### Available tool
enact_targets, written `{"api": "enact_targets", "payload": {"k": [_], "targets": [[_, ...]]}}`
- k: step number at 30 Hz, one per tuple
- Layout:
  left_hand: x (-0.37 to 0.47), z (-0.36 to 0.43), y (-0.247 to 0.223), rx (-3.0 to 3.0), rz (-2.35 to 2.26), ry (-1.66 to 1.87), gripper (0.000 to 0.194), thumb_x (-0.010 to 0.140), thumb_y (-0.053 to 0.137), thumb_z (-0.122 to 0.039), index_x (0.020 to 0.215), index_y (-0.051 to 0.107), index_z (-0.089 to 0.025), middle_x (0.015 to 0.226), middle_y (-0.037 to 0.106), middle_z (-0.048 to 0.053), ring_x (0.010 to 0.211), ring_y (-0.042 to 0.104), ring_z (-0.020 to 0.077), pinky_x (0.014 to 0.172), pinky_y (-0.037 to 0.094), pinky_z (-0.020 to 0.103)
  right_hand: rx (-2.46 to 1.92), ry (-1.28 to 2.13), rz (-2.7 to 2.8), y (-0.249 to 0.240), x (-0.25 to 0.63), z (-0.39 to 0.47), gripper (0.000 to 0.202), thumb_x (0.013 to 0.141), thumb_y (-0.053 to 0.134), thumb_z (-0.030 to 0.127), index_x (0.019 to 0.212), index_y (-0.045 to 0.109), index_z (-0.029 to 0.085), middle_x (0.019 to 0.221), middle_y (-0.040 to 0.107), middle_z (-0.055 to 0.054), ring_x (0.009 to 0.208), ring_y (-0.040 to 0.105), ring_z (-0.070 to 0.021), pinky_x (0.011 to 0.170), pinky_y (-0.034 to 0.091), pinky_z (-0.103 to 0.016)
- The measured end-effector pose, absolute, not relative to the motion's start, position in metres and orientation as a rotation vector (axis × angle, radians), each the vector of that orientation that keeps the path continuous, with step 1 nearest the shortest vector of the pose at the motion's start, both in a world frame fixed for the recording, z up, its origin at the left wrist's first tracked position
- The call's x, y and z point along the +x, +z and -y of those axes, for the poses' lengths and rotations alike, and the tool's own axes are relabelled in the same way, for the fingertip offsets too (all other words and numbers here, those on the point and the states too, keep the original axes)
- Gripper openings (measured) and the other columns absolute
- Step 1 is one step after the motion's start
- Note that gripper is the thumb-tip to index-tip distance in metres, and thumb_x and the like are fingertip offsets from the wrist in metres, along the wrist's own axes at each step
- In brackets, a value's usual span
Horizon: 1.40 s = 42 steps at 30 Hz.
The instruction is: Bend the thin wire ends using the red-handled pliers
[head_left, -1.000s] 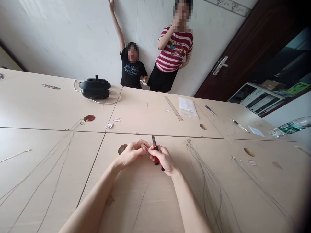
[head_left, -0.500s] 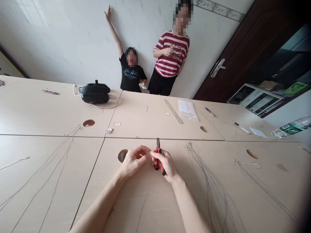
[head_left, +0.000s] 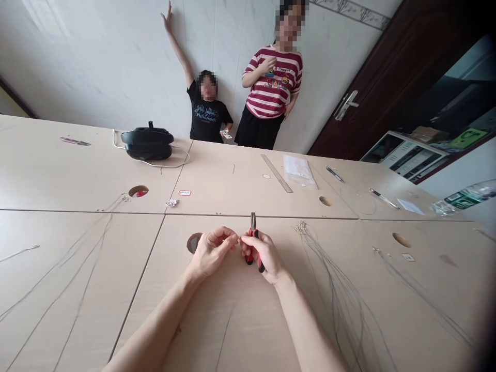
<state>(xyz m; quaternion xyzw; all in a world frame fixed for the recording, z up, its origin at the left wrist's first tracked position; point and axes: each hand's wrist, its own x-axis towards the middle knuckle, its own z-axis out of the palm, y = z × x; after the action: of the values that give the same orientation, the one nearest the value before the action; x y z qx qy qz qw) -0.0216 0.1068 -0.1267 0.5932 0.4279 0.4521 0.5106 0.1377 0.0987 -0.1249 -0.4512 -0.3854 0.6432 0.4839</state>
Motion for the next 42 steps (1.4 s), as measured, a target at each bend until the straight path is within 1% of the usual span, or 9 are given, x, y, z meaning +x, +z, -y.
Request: {"api": "enact_targets", "payload": {"k": [11, 15, 19, 21, 24, 33, 37, 40, 42], "targets": [[-0.0227, -0.11, -0.1296, 1.442, -1.006, 1.052, 0.028, 0.088, 0.058, -0.044, 0.079, 0.065, -0.018, 0.065, 0.065, 0.001, 0.063, 0.058, 0.0148, 0.064, 0.047, 0.026, -1.05, 1.63, 0.977, -0.1276, 0.1429, -0.1009, 0.017, 0.07, 0.072, 0.031, 0.068, 0.061, 0.018, 0.06, 0.057, 0.002, 0.056, 0.046, -0.0107, 0.059, 0.037, -0.027], [-0.0217, -0.1092, -0.1299, 1.42, -1.035, 1.084, 0.022, 0.084, 0.063, -0.04, 0.087, 0.066, -0.018, 0.072, 0.066, 0.001, 0.067, 0.059, 0.0152, 0.064, 0.047, 0.026, -1.008, 1.615, 0.909, -0.1291, 0.1437, -0.1006, 0.02, 0.071, 0.071, 0.034, 0.068, 0.056, 0.02, 0.061, 0.053, 0.003, 0.056, 0.043, -0.0105, 0.061, 0.04, -0.028], [-0.0213, -0.1068, -0.1272, 1.439, -1.029, 1.08, 0.019, 0.084, 0.063, -0.036, 0.078, 0.066, -0.018, 0.07, 0.066, 0.001, 0.067, 0.058, 0.0149, 0.065, 0.046, 0.026, -1.019, 1.583, 0.906, -0.1264, 0.1398, -0.0994, 0.022, 0.07, 0.072, 0.034, 0.066, 0.056, 0.02, 0.059, 0.051, 0.004, 0.056, 0.044, -0.0108, 0.06, 0.039, -0.027], [-0.0212, -0.1058, -0.1261, 1.446, -1.036, 1.087, 0.019, 0.085, 0.062, -0.035, 0.077, 0.067, -0.018, 0.069, 0.067, 0.001, 0.07, 0.059, 0.0154, 0.068, 0.046, 0.026, -1.04, 1.573, 0.924, -0.1249, 0.1378, -0.0991, 0.021, 0.069, 0.072, 0.033, 0.065, 0.057, 0.019, 0.058, 0.053, 0.003, 0.056, 0.045, -0.0109, 0.059, 0.037, -0.026], [-0.0207, -0.1051, -0.1263, 1.44, -1.053, 1.11, 0.019, 0.084, 0.063, -0.035, 0.074, 0.067, -0.019, 0.067, 0.066, 0.0, 0.067, 0.059, 0.0154, 0.067, 0.046, 0.026, -1.064, 1.567, 0.945, -0.1236, 0.1365, -0.0992, 0.02, 0.068, 0.072, 0.033, 0.065, 0.059, 0.019, 0.059, 0.056, 0.002, 0.056, 0.047, -0.0111, 0.057, 0.036, -0.026], [-0.018, -0.1072, -0.1256, 1.415, -0.986, 1.103, 0.026, 0.086, 0.06, -0.041, 0.073, 0.061, -0.019, 0.062, 0.068, 0.001, 0.062, 0.064, 0.0164, 0.064, 0.051, 0.028, -1.075, 1.594, 1.011, -0.1221, 0.1369, -0.0987, 0.02, 0.069, 0.073, 0.033, 0.065, 0.061, 0.018, 0.059, 0.057, 0.002, 0.057, 0.048, -0.0106, 0.055, 0.034, -0.025], [-0.019, -0.1059, -0.126, 1.428, -1.016, 1.107, 0.025, 0.087, 0.059, -0.039, 0.074, 0.061, -0.018, 0.064, 0.067, 0.001, 0.064, 0.063, 0.0155, 0.065, 0.05, 0.027, -1.046, 1.615, 0.973, -0.1251, 0.1366, -0.0993, 0.02, 0.069, 0.073, 0.032, 0.066, 0.06, 0.018, 0.06, 0.058, 0.002, 0.057, 0.048, -0.0103, 0.059, 0.036, -0.025], [-0.0174, -0.1026, -0.1269, 1.457, -1.044, 1.121, 0.017, 0.085, 0.063, -0.034, 0.078, 0.06, -0.019, 0.069, 0.065, 0.0, 0.065, 0.062, 0.0142, 0.061, 0.048, 0.025, -1.042, 1.602, 0.903, -0.1275, 0.1355, -0.0995, 0.02, 0.069, 0.072, 0.034, 0.068, 0.058, 0.019, 0.06, 0.056, 0.003, 0.056, 0.047, -0.0104, 0.059, 0.036, -0.025], [-0.0149, -0.1007, -0.1279, 1.492, -1.051, 1.136, 0.017, 0.082, 0.067, -0.033, 0.08, 0.057, -0.019, 0.073, 0.063, -0.001, 0.062, 0.06, 0.0126, 0.055, 0.046, 0.023, -1.044, 1.596, 0.877, -0.128, 0.1347, -0.0992, 0.019, 0.07, 0.071, 0.033, 0.069, 0.058, 0.019, 0.061, 0.055, 0.003, 0.057, 0.047, -0.0108, 0.058, 0.034, -0.025]]}}
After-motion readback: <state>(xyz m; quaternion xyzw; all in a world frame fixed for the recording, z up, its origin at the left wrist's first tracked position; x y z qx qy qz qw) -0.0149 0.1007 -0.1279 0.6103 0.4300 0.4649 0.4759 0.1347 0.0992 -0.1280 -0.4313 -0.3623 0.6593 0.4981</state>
